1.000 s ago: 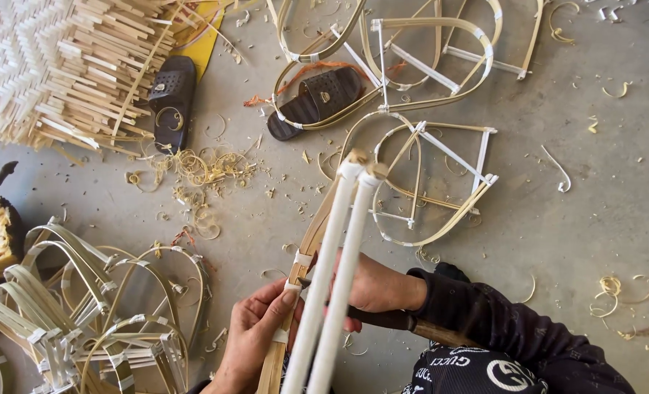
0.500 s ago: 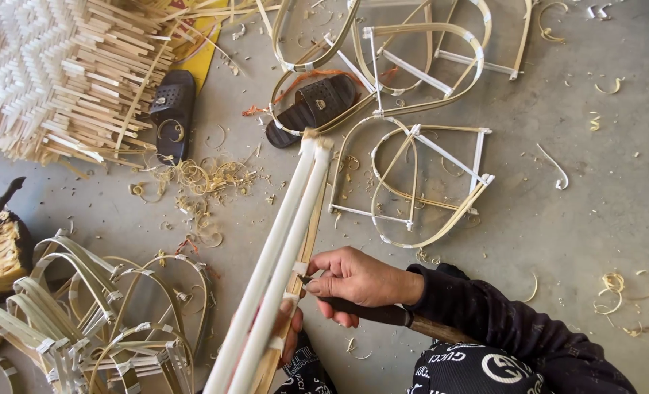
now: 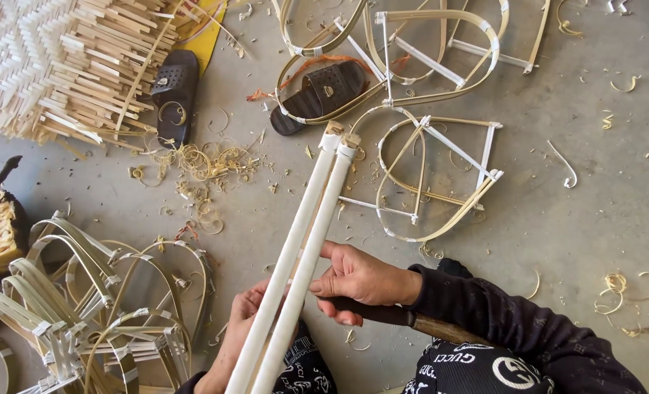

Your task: The person is assembling and shaping bamboo strips into curved frames using a utility knife and plastic tubes.

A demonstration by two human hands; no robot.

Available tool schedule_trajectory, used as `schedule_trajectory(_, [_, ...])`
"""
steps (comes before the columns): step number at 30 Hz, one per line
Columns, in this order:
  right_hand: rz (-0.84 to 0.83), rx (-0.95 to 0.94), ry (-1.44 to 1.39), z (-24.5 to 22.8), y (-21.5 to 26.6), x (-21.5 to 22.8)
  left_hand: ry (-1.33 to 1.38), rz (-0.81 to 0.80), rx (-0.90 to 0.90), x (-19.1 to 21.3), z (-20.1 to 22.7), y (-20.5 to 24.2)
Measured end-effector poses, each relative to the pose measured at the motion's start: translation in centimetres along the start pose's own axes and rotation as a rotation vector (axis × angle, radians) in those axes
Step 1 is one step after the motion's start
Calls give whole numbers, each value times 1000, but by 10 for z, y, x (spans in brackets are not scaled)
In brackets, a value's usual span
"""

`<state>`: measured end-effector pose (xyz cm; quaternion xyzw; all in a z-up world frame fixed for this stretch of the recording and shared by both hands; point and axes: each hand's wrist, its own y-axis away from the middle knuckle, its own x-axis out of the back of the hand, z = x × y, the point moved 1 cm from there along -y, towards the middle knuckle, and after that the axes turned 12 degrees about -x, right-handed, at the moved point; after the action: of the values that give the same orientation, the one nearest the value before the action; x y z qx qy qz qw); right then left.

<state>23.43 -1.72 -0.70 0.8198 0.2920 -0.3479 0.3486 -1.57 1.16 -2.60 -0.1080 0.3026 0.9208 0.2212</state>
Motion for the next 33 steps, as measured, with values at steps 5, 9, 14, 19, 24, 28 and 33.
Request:
schedule_trajectory(5, [17,-32,57,-5,6,-3,145,-81,-66,-16,15,9])
schedule_trajectory(9, [53,-40,149,10,5,15,258,71,107,5,-3,16])
schedule_trajectory(14, [45,-59,159,6,0,11,84,-56,24,11,3,13])
schedule_trajectory(19, [-20,-25,62,0,-4,-1,156,-23,21,-5,14,7])
schedule_trajectory(24, [157,12,188,-2,0,-2,-93,30,58,-24,25,13])
schedule_trajectory(28, [115,116,318,10,-3,8,-120,44,17,-17,20,16])
schedule_trajectory(33, [40,-74,120,12,-2,6,-182,84,98,43,-20,16])
